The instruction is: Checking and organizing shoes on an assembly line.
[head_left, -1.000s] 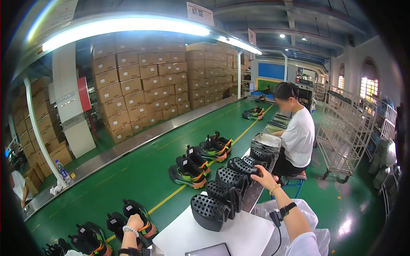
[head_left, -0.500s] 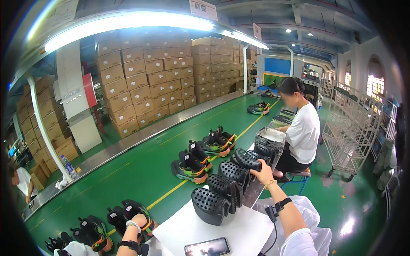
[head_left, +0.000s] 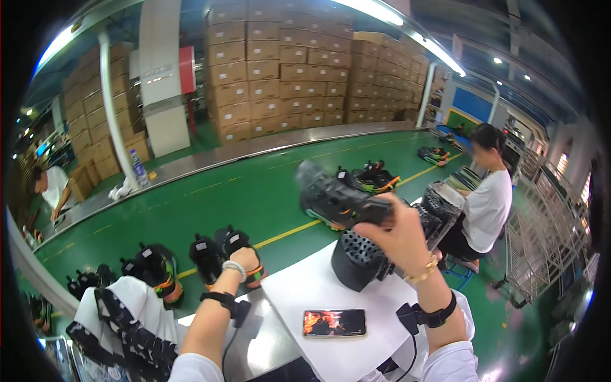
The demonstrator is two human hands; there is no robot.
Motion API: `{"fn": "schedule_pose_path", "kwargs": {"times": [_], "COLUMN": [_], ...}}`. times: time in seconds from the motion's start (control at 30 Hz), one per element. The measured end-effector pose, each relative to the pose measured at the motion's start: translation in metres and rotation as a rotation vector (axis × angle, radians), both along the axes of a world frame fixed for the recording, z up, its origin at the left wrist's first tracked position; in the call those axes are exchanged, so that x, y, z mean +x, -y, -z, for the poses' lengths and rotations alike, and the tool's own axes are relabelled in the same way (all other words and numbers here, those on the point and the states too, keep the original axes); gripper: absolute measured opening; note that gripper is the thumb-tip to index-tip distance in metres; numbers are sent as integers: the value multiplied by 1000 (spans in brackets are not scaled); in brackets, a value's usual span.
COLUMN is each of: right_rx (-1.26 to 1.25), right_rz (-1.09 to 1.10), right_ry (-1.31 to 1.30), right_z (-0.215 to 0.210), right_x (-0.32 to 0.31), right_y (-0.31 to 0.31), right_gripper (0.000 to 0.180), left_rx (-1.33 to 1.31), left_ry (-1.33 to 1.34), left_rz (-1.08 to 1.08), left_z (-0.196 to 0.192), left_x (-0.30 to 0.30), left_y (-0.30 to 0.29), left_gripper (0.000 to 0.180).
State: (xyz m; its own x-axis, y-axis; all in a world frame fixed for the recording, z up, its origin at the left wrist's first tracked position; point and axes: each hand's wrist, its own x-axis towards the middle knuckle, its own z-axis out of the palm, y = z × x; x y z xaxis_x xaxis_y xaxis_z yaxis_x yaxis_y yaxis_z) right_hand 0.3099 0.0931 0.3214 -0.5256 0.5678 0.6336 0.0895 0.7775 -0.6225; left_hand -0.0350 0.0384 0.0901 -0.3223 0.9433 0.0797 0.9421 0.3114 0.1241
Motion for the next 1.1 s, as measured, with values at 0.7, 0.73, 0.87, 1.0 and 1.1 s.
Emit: {"fn": "schedule_pose_path", "kwargs": {"times": [0.7,0.73,0.87,1.0,1.1], "right_rx": [495,475,323,65,-77], "right_rz": [-71,-30,23,112,208], "right_ry": [883,870,950,1002,935], "right_z": [179,182,196,216,238], "right_x": [-282,-284,-291,-310,-330], "right_y": [23,25,28,27,16], "right_gripper": [24,21,16,14,17], "left_rx": [621,617,613,613,599], "left_ry": [-13,-7,0,36,41], "left_rz": [-339,-342,-340,-331,-329], "left_z": [2,3,4,1,5], "left_x": [73,72,70,68,68], "left_y": [96,96,98,102,101], "left_gripper": [33,33,31,30,29]}}
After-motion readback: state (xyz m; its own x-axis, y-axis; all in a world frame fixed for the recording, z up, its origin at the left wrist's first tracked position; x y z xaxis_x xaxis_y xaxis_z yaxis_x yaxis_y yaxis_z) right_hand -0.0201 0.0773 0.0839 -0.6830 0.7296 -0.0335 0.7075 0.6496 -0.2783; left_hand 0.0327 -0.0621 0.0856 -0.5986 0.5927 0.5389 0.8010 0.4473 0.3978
